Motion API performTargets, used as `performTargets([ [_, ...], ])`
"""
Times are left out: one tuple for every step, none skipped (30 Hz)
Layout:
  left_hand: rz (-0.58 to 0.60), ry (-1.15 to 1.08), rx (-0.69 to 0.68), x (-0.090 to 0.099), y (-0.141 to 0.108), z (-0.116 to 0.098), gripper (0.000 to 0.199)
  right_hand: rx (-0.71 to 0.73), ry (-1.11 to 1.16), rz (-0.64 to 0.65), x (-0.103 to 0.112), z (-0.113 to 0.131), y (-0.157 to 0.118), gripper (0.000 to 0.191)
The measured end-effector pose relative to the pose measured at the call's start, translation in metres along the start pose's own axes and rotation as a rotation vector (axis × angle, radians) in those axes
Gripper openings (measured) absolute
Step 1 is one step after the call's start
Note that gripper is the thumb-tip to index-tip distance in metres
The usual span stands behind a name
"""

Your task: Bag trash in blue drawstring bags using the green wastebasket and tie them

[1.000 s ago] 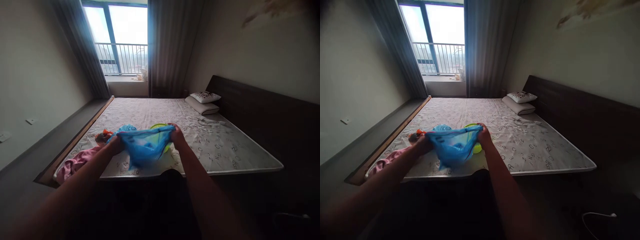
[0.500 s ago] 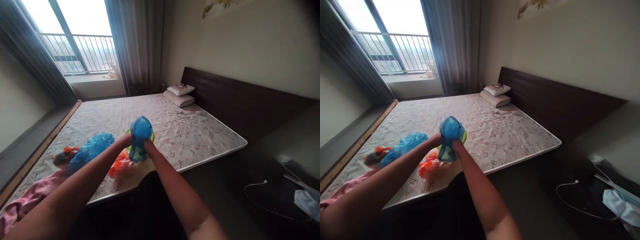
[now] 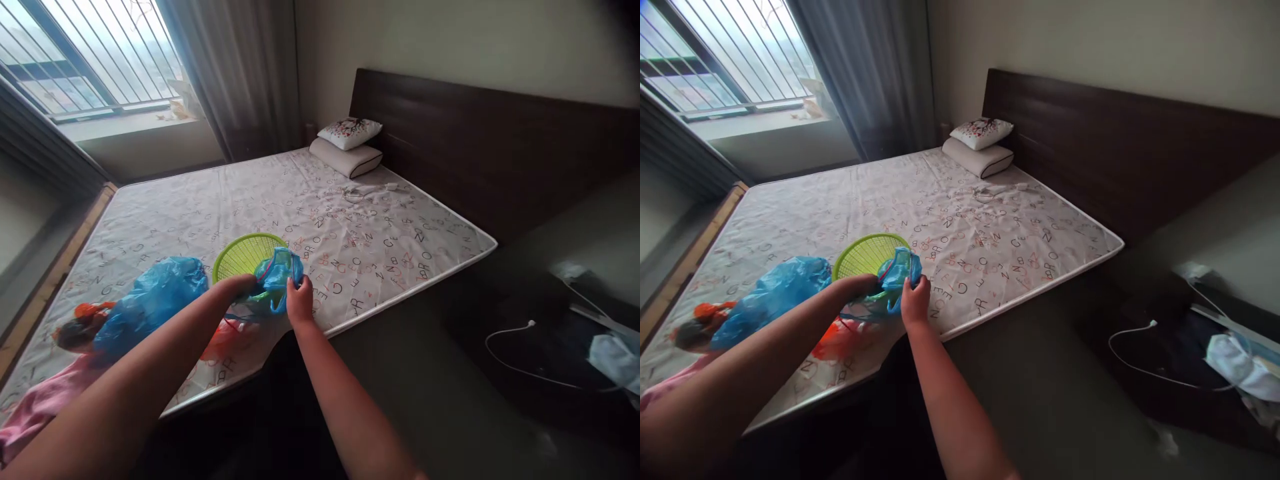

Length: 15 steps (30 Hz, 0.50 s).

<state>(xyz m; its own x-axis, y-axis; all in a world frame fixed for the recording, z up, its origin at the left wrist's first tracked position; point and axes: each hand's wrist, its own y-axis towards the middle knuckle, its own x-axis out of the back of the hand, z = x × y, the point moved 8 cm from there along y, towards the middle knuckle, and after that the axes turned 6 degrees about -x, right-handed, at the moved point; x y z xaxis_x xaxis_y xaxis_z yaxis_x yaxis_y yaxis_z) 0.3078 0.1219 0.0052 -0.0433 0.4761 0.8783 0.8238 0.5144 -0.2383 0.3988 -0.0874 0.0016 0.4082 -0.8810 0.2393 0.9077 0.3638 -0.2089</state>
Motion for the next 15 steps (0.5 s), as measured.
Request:
performTargets([
  [-0.012, -0.014, 0.013, 0.003, 0.001, 0.004, 0.019, -0.01, 0.014, 0.004, 0.002, -0.003, 0.002, 0.026],
  [-0.041, -0.015, 0.017, 0.009, 0.001, 0.007, 0.023, -0.024, 0.033, 0.011, 0.003, -0.007, 0.005, 0.026],
  [-0.085, -0.007, 0.021, 0.019, 0.0, 0.011, 0.03, -0.041, 0.054, 0.015, 0.004, -0.01, 0.008, 0.028],
  [-0.175, -0.003, 0.03, 0.034, -0.003, 0.015, 0.039, -0.057, 0.073, 0.018, 0.004, -0.012, 0.011, 0.029],
  [-0.315, 0.0, 0.042, 0.054, -0.009, 0.02, 0.048, -0.072, 0.088, 0.025, 0.002, -0.013, 0.015, 0.032],
  [-0.487, -0.002, 0.062, 0.075, -0.019, 0.025, 0.056, -0.087, 0.101, 0.038, -0.002, -0.013, 0.019, 0.035],
  [-0.662, -0.014, 0.094, 0.095, -0.032, 0.031, 0.062, -0.106, 0.111, 0.06, -0.007, -0.013, 0.023, 0.038],
  [-0.803, -0.049, 0.142, 0.109, -0.046, 0.039, 0.065, -0.132, 0.11, 0.092, -0.014, -0.012, 0.027, 0.041],
  [-0.875, -0.131, 0.218, 0.116, -0.058, 0.05, 0.067, -0.16, 0.092, 0.13, -0.022, -0.011, 0.031, 0.045],
  [-0.861, -0.251, 0.311, 0.115, -0.066, 0.062, 0.066, -0.184, 0.054, 0.175, -0.03, -0.009, 0.034, 0.047],
  [-0.772, -0.388, 0.407, 0.107, -0.07, 0.073, 0.062, -0.197, 0.003, 0.219, -0.037, -0.007, 0.036, 0.047],
  [-0.666, -0.527, 0.485, 0.096, -0.075, 0.08, 0.056, -0.198, -0.052, 0.257, -0.042, -0.004, 0.036, 0.043],
  [-0.576, -0.65, 0.537, 0.086, -0.081, 0.084, 0.049, -0.186, -0.1, 0.285, -0.045, 0.0, 0.036, 0.038],
  [-0.517, -0.742, 0.559, 0.079, -0.088, 0.085, 0.042, -0.167, -0.133, 0.299, -0.045, 0.005, 0.035, 0.032],
  [-0.499, -0.804, 0.56, 0.076, -0.097, 0.085, 0.038, -0.145, -0.15, 0.299, -0.042, 0.009, 0.033, 0.027],
])
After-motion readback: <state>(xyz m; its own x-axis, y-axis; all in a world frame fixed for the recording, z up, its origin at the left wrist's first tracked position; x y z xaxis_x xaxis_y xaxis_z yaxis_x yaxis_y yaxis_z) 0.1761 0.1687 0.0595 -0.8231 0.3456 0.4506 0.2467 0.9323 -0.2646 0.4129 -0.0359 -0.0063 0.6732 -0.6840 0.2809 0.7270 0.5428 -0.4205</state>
